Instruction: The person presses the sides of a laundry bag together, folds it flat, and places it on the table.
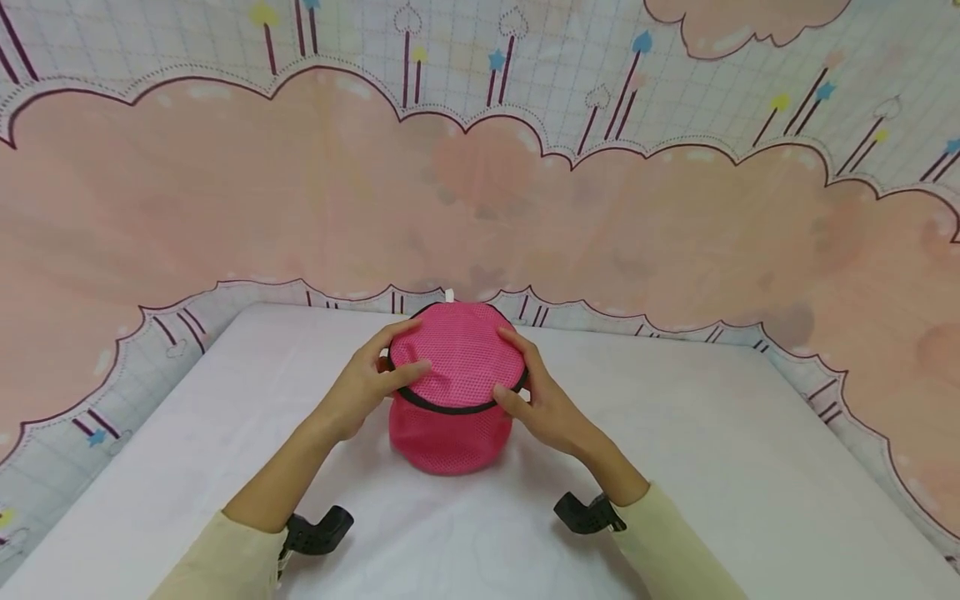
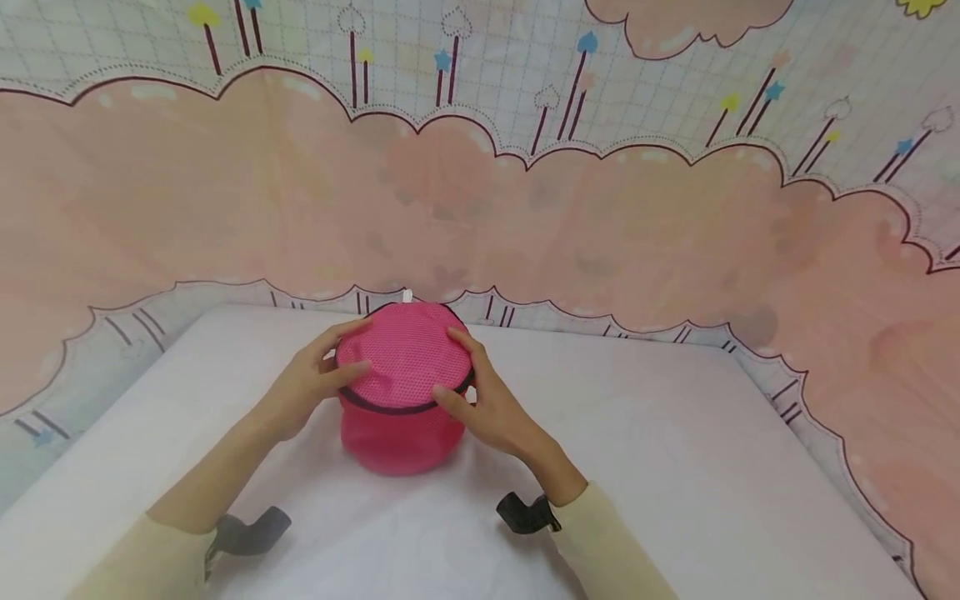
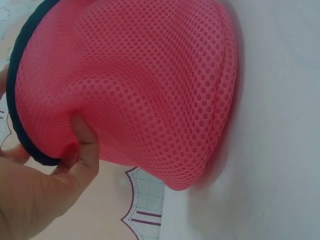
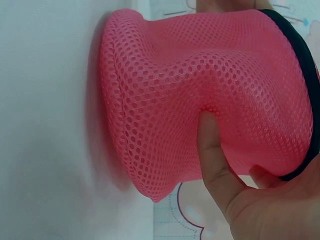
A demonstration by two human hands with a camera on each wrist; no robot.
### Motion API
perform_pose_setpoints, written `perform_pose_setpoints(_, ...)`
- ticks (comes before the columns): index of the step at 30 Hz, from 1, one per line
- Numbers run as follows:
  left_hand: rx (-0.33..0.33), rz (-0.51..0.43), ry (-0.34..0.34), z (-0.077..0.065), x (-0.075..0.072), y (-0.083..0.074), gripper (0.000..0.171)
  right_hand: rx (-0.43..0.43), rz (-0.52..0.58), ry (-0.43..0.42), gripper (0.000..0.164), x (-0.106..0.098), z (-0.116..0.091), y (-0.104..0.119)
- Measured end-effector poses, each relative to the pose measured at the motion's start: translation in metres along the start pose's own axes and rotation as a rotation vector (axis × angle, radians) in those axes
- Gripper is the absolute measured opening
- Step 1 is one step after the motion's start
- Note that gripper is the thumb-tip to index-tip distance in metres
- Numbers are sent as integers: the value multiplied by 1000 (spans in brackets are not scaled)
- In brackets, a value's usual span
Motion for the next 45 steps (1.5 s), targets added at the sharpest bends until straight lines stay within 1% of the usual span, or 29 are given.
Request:
perform_pose_setpoints(5, -26, 74, 47, -2, 2, 0, 74, 4, 4, 3, 71, 1, 0, -1)
perform_pose_setpoints(9, -35, 95, 42, -4, 2, 2, 75, 17, 32, 3, 72, 2, -1, -1)
perform_pose_setpoints(13, -28, 114, 50, -4, 3, 3, 76, 22, 25, -3, 73, 3, -1, -1)
perform_pose_setpoints(17, -51, 134, 62, -4, 5, 4, 79, 34, 5, -6, 73, 5, -2, 0)
perform_pose_setpoints(21, -65, 133, 65, -4, 6, 4, 84, 19, 1, -10, 71, 7, -2, -1)
perform_pose_setpoints(27, -71, 112, 57, -4, 8, 6, 88, -1, 27, -16, 66, 9, -3, -4)
perform_pose_setpoints(31, -60, 109, 59, -3, 8, 9, 89, 13, 28, -25, 67, 11, -3, -5)
perform_pose_setpoints(32, -57, 107, 60, -3, 7, 9, 89, 24, 29, -23, 68, 11, -3, 0)
perform_pose_setpoints(35, -49, 101, 72, -3, 7, 11, 90, 36, 31, -32, 68, 13, -3, 0)
perform_pose_setpoints(38, -44, 95, 82, -3, 7, 12, 91, 52, 45, -42, 70, 15, -3, -1)
perform_pose_setpoints(39, -41, 91, 89, -2, 6, 12, 91, 48, 48, -47, 71, 16, -3, -6)
perform_pose_setpoints(45, -35, 60, 119, -1, 5, 13, 92, 55, 59, -51, 72, 19, -4, -7)
Point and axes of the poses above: each hand's wrist, its own z-axis towards the middle knuckle, its own x-axis out of the palm, y = z × x, the point moved 1 cm from there along z, towards the middle knuckle, and after that the axes turned 9 degrees about -x, right-handed, at the moved point
